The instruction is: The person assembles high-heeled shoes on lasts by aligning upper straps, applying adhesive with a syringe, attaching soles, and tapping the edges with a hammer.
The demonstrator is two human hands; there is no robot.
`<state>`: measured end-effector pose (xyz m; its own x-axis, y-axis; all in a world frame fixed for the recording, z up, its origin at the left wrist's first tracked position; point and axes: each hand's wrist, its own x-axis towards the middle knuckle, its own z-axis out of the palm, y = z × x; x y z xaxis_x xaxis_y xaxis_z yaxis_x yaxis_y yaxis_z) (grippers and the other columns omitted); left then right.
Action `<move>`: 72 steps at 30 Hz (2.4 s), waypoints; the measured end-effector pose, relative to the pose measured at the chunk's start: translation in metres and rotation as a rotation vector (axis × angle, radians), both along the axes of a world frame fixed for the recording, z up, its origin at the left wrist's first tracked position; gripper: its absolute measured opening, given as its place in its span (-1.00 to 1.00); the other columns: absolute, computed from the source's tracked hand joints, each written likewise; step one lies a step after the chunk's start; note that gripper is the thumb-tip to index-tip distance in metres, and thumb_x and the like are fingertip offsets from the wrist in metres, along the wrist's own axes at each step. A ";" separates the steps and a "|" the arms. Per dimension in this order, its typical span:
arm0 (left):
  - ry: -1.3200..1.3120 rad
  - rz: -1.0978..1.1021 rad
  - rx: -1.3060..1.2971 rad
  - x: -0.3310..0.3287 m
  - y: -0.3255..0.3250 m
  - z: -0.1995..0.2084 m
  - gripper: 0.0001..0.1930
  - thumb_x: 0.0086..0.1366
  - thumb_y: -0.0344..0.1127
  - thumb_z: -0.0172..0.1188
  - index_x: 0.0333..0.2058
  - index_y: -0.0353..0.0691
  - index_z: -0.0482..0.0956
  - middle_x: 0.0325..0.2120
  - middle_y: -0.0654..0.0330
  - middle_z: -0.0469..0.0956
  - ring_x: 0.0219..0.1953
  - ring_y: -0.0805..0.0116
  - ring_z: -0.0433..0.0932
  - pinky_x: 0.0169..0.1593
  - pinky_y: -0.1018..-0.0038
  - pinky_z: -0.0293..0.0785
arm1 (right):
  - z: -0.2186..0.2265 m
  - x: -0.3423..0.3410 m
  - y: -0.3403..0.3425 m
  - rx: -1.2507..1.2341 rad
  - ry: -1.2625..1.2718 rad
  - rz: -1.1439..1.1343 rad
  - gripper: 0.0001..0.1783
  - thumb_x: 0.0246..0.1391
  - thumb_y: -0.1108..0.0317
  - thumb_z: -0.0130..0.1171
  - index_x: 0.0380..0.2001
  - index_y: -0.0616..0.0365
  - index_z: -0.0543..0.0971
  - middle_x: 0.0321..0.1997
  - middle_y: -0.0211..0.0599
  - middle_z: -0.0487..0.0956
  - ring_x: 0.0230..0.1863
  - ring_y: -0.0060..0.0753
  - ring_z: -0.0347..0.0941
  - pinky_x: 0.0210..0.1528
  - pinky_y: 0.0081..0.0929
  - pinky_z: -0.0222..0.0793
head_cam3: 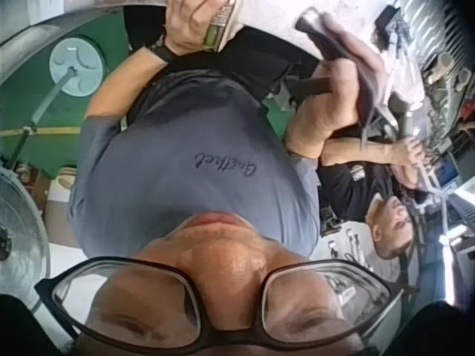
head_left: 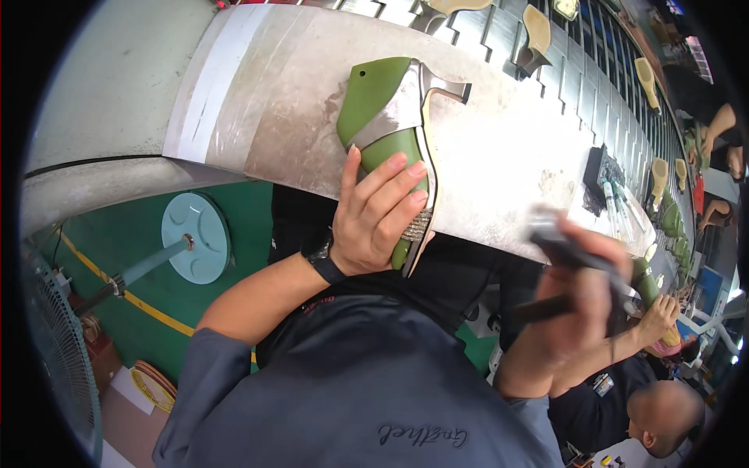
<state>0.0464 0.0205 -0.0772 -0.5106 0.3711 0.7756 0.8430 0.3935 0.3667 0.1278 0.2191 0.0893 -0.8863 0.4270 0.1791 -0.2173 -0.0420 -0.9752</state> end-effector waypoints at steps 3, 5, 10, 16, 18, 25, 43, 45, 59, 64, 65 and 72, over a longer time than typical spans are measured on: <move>-0.051 -0.025 0.081 -0.002 0.000 -0.002 -0.24 0.29 -0.02 0.44 0.30 -0.22 0.27 0.26 -0.10 0.43 0.32 -0.19 0.44 0.51 -0.31 0.02 | -0.027 -0.021 -0.023 0.094 -0.342 0.292 -0.74 0.23 0.50 0.29 -0.06 0.41 0.61 -0.02 0.01 0.74 -0.03 -0.34 0.68 0.11 -0.40 0.57; -0.029 0.002 0.035 -0.010 -0.002 0.003 -0.23 0.29 -0.01 0.44 0.30 -0.25 0.28 0.26 -0.12 0.45 0.32 -0.21 0.45 0.51 -0.32 0.01 | -0.033 -0.037 -0.021 0.028 -0.301 0.235 -0.78 0.22 0.54 0.31 -0.08 0.38 0.64 -0.08 -0.09 0.76 -0.05 -0.43 0.67 0.08 -0.48 0.56; -0.036 -0.004 0.017 -0.005 -0.005 0.005 -0.27 0.30 -0.03 0.44 0.28 -0.24 0.30 0.27 -0.13 0.45 0.33 -0.19 0.44 0.51 -0.32 0.00 | -0.039 -0.066 -0.013 0.142 -0.330 0.196 -0.79 0.29 0.49 0.28 -0.06 0.37 0.63 -0.08 -0.12 0.75 -0.10 -0.48 0.66 0.03 -0.48 0.60; -0.133 0.023 0.096 -0.001 -0.002 0.007 -0.66 0.45 -0.25 0.19 0.14 -0.13 0.44 0.25 0.07 0.54 0.34 0.06 0.47 0.54 -0.25 -0.02 | -0.028 -0.100 -0.014 0.031 -0.344 0.231 -0.75 0.32 0.41 0.26 -0.07 0.40 0.62 -0.08 0.00 0.74 -0.04 -0.31 0.69 0.06 -0.36 0.65; -0.140 0.016 0.096 -0.003 -0.002 0.005 -0.66 0.44 -0.27 0.21 0.14 -0.10 0.43 0.24 0.13 0.56 0.34 0.09 0.47 0.55 -0.24 -0.01 | -0.029 -0.112 -0.017 0.042 -0.406 0.261 -0.75 0.32 0.40 0.26 -0.07 0.40 0.62 -0.06 0.02 0.74 -0.06 -0.30 0.69 0.06 -0.35 0.66; -0.175 -0.003 0.083 -0.001 0.000 0.003 -0.68 0.46 -0.24 0.25 0.10 -0.03 0.41 0.18 0.29 0.60 0.32 0.24 0.50 0.55 -0.26 -0.02 | -0.013 -0.140 -0.009 0.270 -0.546 0.395 -0.81 0.22 0.45 0.32 -0.15 0.34 0.64 -0.13 -0.08 0.77 -0.10 -0.44 0.66 0.04 -0.45 0.56; -0.134 -0.014 0.063 -0.006 -0.009 -0.003 -0.62 0.46 -0.24 0.19 0.19 -0.10 0.42 0.27 0.06 0.53 0.36 0.05 0.46 0.54 -0.26 0.00 | -0.021 -0.126 0.019 1.122 -0.353 0.382 -0.67 0.16 0.52 0.32 0.01 0.26 0.63 -0.02 -0.05 0.75 0.01 -0.15 0.68 0.09 -0.32 0.58; -0.138 -0.019 0.060 -0.005 -0.007 0.003 -0.62 0.46 -0.25 0.19 0.19 -0.11 0.43 0.27 0.04 0.53 0.37 0.03 0.45 0.53 -0.26 0.01 | -0.034 -0.107 0.037 1.554 -0.225 0.246 -0.53 0.02 0.57 0.33 0.07 0.22 0.63 0.12 0.07 0.66 0.23 0.24 0.54 0.24 -0.19 0.51; -0.177 -0.190 -0.509 0.059 -0.020 0.101 -0.54 0.35 -0.34 0.23 0.22 -0.16 0.54 0.24 0.06 0.51 0.36 0.05 0.44 0.39 -0.27 0.24 | -0.082 0.018 0.134 -0.262 -0.160 -0.407 -0.34 0.36 0.32 0.22 0.42 0.21 0.24 0.23 0.16 0.58 0.12 -0.05 0.64 -0.03 -0.34 0.57; -0.189 -0.228 -0.507 0.064 -0.020 0.099 -0.50 0.23 -0.42 0.28 0.19 -0.17 0.56 0.28 0.01 0.46 0.39 -0.05 0.39 0.44 -0.31 0.13 | -0.058 0.008 0.185 -0.175 -0.255 -0.240 -0.45 0.33 0.28 0.27 0.31 0.19 0.42 0.08 -0.04 0.63 -0.01 -0.27 0.63 -0.05 -0.39 0.55; -0.197 -0.217 -0.518 0.064 -0.020 0.100 -0.52 0.27 -0.40 0.29 0.19 -0.15 0.56 0.28 0.04 0.46 0.39 -0.02 0.40 0.45 -0.30 0.13 | -0.050 0.007 0.165 -0.078 -0.265 -0.259 -0.52 0.29 0.32 0.31 0.22 0.22 0.51 -0.06 -0.17 0.63 -0.11 -0.41 0.58 -0.11 -0.47 0.52; -0.198 -0.179 -0.461 0.070 -0.025 0.090 -0.53 0.31 -0.30 0.36 0.19 -0.07 0.57 0.20 0.13 0.45 0.34 0.06 0.41 0.47 -0.30 0.14 | -0.030 0.055 0.023 0.172 -0.155 0.374 -0.40 -0.04 0.38 0.44 0.10 0.42 0.60 -0.30 -0.24 0.60 -0.38 -0.56 0.50 -0.35 -0.61 0.42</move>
